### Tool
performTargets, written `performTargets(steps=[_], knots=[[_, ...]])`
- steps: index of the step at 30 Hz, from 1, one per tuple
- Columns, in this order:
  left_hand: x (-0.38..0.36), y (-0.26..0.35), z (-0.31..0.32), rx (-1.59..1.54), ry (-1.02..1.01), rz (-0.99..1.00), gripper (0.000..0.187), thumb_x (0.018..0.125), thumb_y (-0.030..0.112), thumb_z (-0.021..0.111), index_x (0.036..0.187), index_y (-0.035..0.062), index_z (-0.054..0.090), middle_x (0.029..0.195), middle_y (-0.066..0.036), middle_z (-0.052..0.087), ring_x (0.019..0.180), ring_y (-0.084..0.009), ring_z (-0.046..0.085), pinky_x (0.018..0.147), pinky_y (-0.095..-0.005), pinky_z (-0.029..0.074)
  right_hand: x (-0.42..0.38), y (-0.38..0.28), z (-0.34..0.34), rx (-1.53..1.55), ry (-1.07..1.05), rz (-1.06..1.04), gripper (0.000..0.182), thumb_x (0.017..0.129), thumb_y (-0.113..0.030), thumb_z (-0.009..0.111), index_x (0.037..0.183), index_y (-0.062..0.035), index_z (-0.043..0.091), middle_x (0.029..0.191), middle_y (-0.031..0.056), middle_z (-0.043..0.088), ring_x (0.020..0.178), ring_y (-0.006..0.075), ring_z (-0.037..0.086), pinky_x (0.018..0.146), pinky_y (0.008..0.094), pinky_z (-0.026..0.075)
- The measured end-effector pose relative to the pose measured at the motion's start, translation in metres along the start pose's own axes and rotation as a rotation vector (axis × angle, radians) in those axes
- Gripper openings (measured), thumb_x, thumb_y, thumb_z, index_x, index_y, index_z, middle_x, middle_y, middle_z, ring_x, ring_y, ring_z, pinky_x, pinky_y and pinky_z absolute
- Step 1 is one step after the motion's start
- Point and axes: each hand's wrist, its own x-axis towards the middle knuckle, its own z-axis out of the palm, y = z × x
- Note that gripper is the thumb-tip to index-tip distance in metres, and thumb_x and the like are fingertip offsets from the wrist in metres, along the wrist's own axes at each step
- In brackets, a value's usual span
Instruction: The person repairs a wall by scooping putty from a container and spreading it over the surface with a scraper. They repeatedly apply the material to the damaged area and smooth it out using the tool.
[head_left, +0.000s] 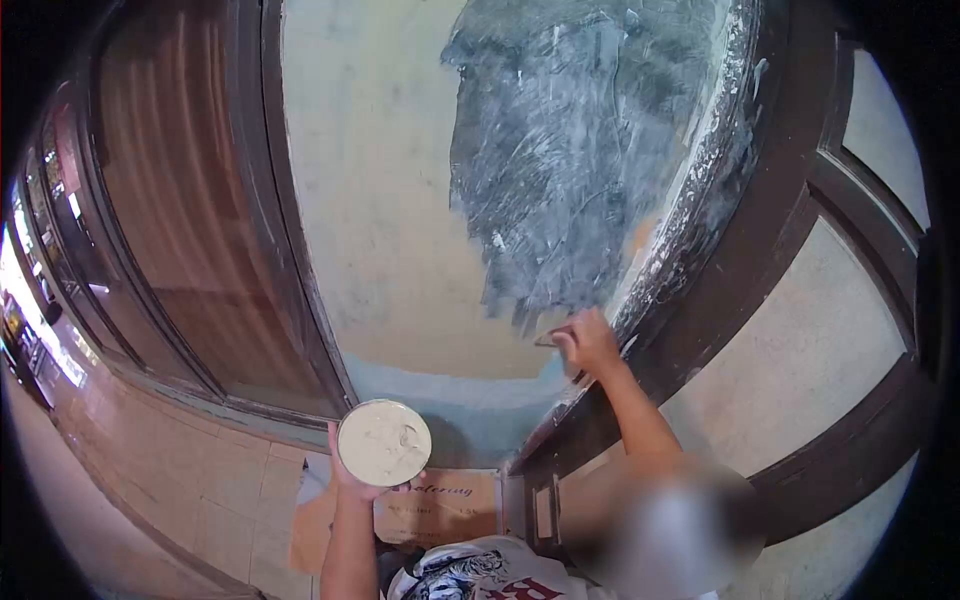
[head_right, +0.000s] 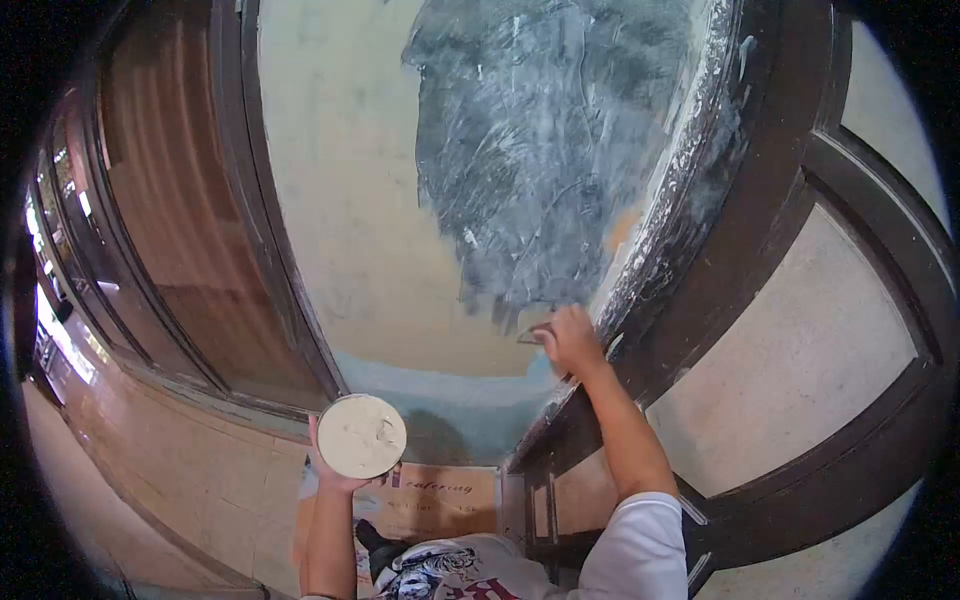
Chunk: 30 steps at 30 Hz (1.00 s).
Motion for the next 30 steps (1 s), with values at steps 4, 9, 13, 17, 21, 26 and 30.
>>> performTargets(steps=[4, 9, 13, 17, 21, 26, 30], knots=[[0.002, 0.005, 0.001, 0.089, 0.000, 0.026, 0.112, 0.076, 0.094, 0.037, 0.156, 0.0163, 0.032, 0.144, -0.030, 0.047, 0.102, -0.0648, 0.058, 0.057, -0.0579, 0.059, 0.028, -0.007, -0.008, -0.125, -0.216, -0.163, 0.022, 0.083, -0.018, 0.076, 0.094, -0.0039, 0.063, 0.092, 0.0168, 0.060, 0.088, 0.0391, 0.055, 0.079, 0.0479, 0.045], [-0.003, 0.000, -0.001, 0.096, 0.031, 0.067, 0.106, 0.080, 0.091, 0.036, 0.151, 0.0136, 0.041, 0.143, -0.029, 0.051, 0.108, -0.0602, 0.059, 0.063, -0.0688, 0.054, 0.033, -0.011, -0.023, -0.020, 0.218, 0.070, 0.020, 0.085, -0.017, 0.075, 0.090, -0.0031, 0.062, 0.090, 0.0177, 0.059, 0.087, 0.0405, 0.054, 0.077, 0.0488, 0.043], [-0.005, -0.002, -0.010, 0.071, 0.041, 0.085, 0.107, 0.080, 0.090, 0.038, 0.151, 0.0099, 0.041, 0.145, -0.028, 0.050, 0.117, -0.0548, 0.057, 0.085, -0.0698, 0.050, -0.023, -0.010, 0.011, -0.091, -0.143, -0.015, 0.021, 0.085, -0.022, 0.075, 0.090, -0.0047, 0.063, 0.088, 0.0177, 0.057, 0.088, 0.0408, 0.054, 0.078, 0.0494, 0.043], [0.001, -0.002, 0.013, -0.139, 0.246, 0.115, 0.109, 0.077, 0.094, 0.036, 0.155, 0.0178, 0.034, 0.140, -0.032, 0.050, 0.100, -0.0673, 0.057, 0.060, -0.0657, 0.059, 0.048, -0.010, -0.018, -0.120, 0.052, 0.032, 0.023, 0.086, -0.025, 0.074, 0.089, -0.0051, 0.062, 0.088, 0.0180, 0.057, 0.089, 0.0408, 0.054, 0.077, 0.0502, 0.043], [-0.002, -0.003, 0.009, -0.141, 0.216, 0.135, 0.110, 0.078, 0.093, 0.036, 0.155, 0.0160, 0.033, 0.141, -0.033, 0.049, 0.102, -0.0676, 0.057, 0.062, -0.0646, 0.060, 0.050, -0.015, -0.037, -0.023, 0.320, 0.118, 0.024, 0.087, -0.024, 0.073, 0.091, -0.0039, 0.062, 0.088, 0.0182, 0.057, 0.089, 0.0409, 0.054, 0.077, 0.0511, 0.042], [-0.008, -0.001, -0.007, -0.070, 0.159, 0.123, 0.108, 0.077, 0.093, 0.037, 0.155, 0.0184, 0.035, 0.144, -0.031, 0.047, 0.103, -0.0681, 0.056, 0.060, -0.0643, 0.059, -0.033, -0.007, 0.017, -0.109, -0.229, -0.012, 0.023, 0.086, -0.018, 0.073, 0.095, -0.0013, 0.060, 0.090, 0.0188, 0.058, 0.088, 0.0409, 0.054, 0.077, 0.0519, 0.041], [-0.008, -0.001, 0.016, -0.049, 0.189, 0.156, 0.109, 0.077, 0.094, 0.037, 0.154, 0.0169, 0.035, 0.142, -0.032, 0.049, 0.102, -0.0666, 0.057, 0.061, -0.0636, 0.059, 0.038, 0.001, -0.020, -0.096, 0.166, 0.017, 0.020, 0.085, -0.017, 0.075, 0.088, -0.0029, 0.061, 0.088, 0.0186, 0.057, 0.083, 0.0409, 0.054, 0.072, 0.0496, 0.041]])
